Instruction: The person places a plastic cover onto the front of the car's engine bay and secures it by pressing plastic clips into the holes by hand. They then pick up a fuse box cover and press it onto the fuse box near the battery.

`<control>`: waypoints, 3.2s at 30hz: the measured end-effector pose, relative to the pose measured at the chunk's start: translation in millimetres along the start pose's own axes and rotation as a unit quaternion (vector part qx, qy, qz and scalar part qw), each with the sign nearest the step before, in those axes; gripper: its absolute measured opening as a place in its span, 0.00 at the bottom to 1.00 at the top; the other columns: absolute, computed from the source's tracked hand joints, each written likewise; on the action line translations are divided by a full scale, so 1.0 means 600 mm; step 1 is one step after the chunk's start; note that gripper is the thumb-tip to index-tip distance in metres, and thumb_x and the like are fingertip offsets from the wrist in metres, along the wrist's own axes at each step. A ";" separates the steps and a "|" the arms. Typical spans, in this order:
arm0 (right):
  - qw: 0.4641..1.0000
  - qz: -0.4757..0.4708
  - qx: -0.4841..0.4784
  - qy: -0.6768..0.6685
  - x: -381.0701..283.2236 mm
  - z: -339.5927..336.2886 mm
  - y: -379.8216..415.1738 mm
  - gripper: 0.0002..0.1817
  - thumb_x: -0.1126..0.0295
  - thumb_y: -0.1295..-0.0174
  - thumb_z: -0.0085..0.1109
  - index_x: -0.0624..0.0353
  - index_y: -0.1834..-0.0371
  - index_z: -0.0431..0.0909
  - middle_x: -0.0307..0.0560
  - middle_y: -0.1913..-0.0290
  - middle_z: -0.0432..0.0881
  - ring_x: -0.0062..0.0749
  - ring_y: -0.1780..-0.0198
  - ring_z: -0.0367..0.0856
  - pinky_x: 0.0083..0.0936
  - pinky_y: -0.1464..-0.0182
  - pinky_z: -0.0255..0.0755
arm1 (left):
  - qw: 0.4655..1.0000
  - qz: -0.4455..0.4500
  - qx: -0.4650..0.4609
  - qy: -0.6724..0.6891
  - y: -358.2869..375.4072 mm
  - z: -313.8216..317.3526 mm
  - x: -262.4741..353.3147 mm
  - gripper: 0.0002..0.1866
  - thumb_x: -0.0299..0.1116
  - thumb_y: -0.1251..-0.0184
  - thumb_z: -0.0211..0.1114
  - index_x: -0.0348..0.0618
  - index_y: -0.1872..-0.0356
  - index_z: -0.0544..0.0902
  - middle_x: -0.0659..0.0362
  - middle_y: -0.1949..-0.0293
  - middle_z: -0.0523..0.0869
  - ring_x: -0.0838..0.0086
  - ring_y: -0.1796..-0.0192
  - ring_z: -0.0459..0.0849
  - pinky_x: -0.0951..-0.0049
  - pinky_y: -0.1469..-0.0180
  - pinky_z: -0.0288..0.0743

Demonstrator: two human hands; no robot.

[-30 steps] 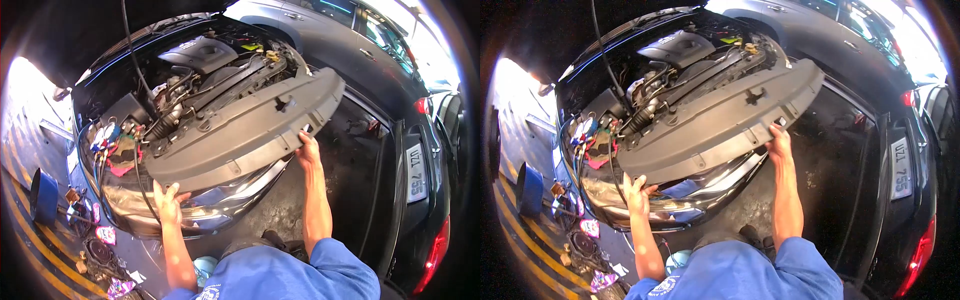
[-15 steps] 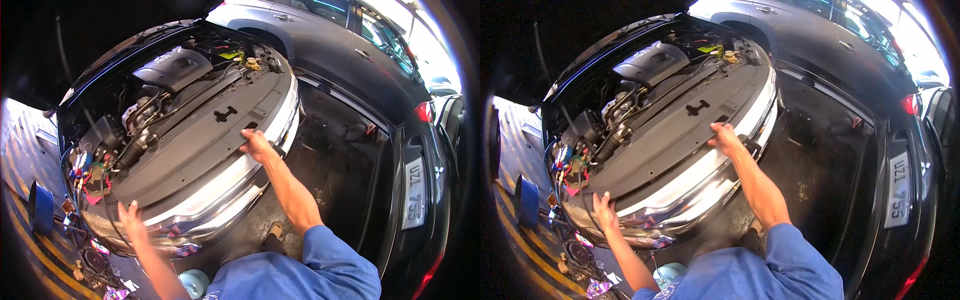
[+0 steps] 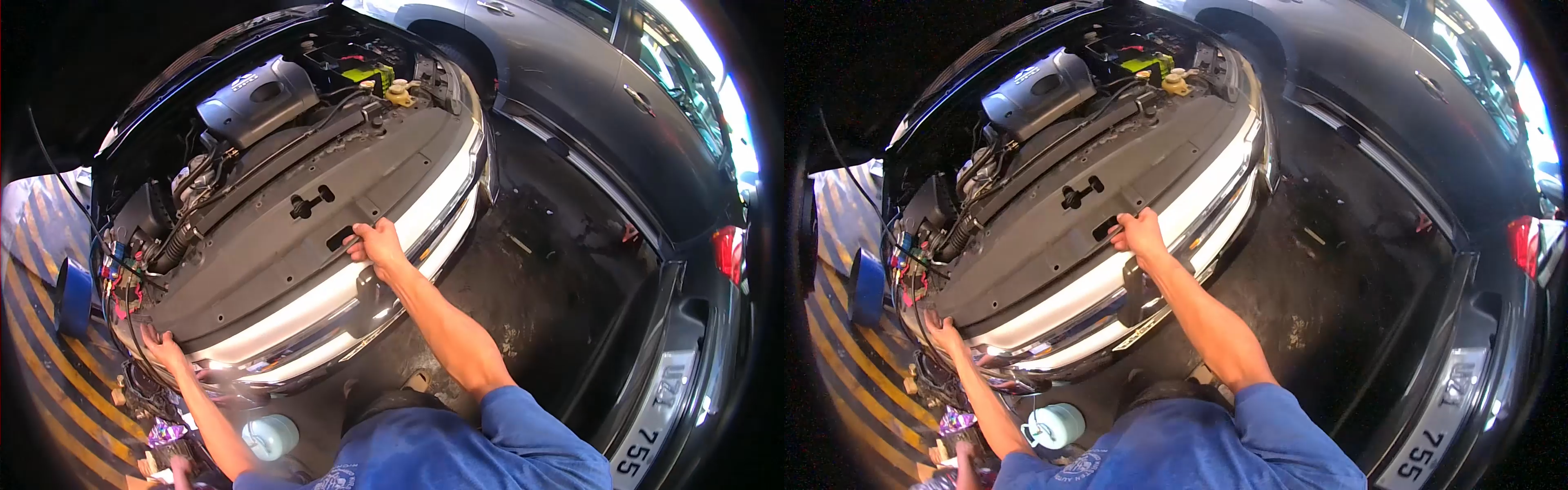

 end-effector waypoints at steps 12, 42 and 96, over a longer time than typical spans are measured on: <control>0.915 0.065 -0.146 0.369 -0.084 -0.065 -0.035 0.33 0.43 0.21 0.47 0.71 0.55 0.79 0.57 0.71 0.87 0.37 0.72 0.87 0.35 0.69 0.80 | 0.853 0.245 0.249 -0.387 0.076 0.063 0.102 0.34 0.32 0.31 0.60 0.41 0.23 0.67 0.39 0.21 0.64 0.42 0.20 0.59 0.44 0.19 0.47; 0.655 -0.329 -0.290 0.615 -0.283 -0.156 -0.266 0.27 0.51 0.33 0.65 0.58 0.37 0.79 0.53 0.34 0.78 0.49 0.33 0.74 0.51 0.32 0.66 | 0.942 0.068 -0.067 -0.323 0.297 0.460 0.234 0.08 0.28 0.30 0.59 0.36 0.58 0.84 0.50 0.51 0.88 0.55 0.43 0.83 0.47 0.22 0.58; 0.666 -0.178 -0.549 0.473 -0.052 -0.263 0.068 0.07 0.74 0.34 0.64 0.63 0.56 0.80 0.42 0.63 0.80 0.24 0.64 0.76 0.20 0.63 0.74 | 0.743 -0.102 0.176 0.638 0.967 0.607 0.263 0.37 0.37 0.24 0.61 0.41 0.19 0.57 0.48 0.26 0.70 0.61 0.22 0.67 0.56 0.21 0.60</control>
Point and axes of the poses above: each hand's wrist, its own y-axis away from the middle knuckle, its own z-axis out of the palm, x = y × z, the point moved 7 cm from there along -y, towards the middle knuckle
